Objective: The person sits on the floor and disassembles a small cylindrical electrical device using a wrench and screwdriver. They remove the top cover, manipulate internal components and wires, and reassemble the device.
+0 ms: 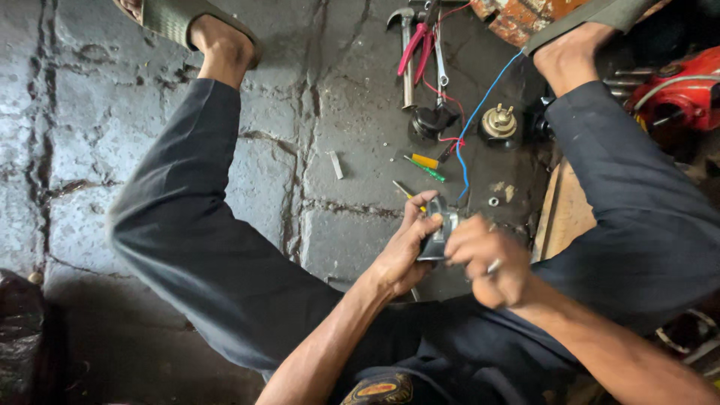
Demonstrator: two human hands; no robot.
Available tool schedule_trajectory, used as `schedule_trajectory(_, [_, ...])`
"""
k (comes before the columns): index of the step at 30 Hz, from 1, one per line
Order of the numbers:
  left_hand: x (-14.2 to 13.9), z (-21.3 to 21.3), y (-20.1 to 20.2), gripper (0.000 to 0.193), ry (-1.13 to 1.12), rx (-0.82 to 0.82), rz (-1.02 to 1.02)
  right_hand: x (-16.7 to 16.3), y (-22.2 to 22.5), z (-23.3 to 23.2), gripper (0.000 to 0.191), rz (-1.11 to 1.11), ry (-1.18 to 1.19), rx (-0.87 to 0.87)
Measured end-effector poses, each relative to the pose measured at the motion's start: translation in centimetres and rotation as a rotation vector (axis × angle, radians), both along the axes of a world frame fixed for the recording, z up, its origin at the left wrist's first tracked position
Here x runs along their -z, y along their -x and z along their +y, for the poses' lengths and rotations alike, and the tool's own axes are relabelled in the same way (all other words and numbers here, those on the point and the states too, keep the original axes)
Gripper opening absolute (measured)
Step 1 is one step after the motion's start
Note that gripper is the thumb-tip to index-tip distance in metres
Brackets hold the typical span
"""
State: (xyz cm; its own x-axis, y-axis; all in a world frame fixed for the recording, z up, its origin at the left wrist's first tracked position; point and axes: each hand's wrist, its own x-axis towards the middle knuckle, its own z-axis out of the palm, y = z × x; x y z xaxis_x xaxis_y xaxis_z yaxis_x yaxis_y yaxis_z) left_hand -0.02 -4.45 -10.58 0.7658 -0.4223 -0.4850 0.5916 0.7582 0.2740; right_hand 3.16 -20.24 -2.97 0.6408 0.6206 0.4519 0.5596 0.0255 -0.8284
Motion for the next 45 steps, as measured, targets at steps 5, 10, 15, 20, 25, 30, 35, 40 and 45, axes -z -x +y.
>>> schedule_trajectory(5, [0.0, 0.3, -0.1, 0.053, -0.054, -0.021, -0.021, -0.9, -1.6, 0.9, 0.039, 0.755, -0.157, 0.37])
schedule_trajectory(10, [-0.2, 0.7, -0.1, 0.054, -0.26, -0.079, -0.229, -0.7, -4.5, 1.2, 0.041, 1.067, -0.248, 0.382])
schedule_trajectory(15, [-0.5, 0.9, 0.0, 0.054, -0.364, -0.07, -0.285, 0.0, -4.7, 0.8, 0.04, 1.03, -0.209, 0.348])
schedule_trajectory(20, [-0.6, 1.2, -0.1, 0.054, -0.442, -0.02, -0.261, -0.4, -4.5, 1.5, 0.04, 1.076, -0.215, 0.372])
schedule_trajectory(25, [0.5, 0.6, -0.2, 0.052, -0.083, -0.126, -0.07, -0.3, -1.3, 2.2, 0.029, 0.19, -0.064, -0.021])
schedule_trajectory(30, [1.0, 0.5, -0.1, 0.048, -0.054, -0.011, 0.008, -0.2, -1.8, 1.2, 0.031, 0.109, -0.175, -0.152])
schedule_trajectory(35, [0.3, 0.5, -0.3, 0.051, -0.066, -0.048, -0.033, -1.3, -3.5, 1.5, 0.04, 0.846, -0.177, 0.29])
schedule_trajectory(40, [0.2, 0.9, -0.3, 0.05, -0.099, -0.057, -0.06, -1.2, -5.0, 1.6, 0.042, 1.053, -0.21, 0.302])
schedule_trajectory(45, [0.0, 1.0, -0.4, 0.05, -0.078, -0.074, -0.094, -0.1, -4.9, 1.5, 0.041, 0.967, -0.209, 0.291])
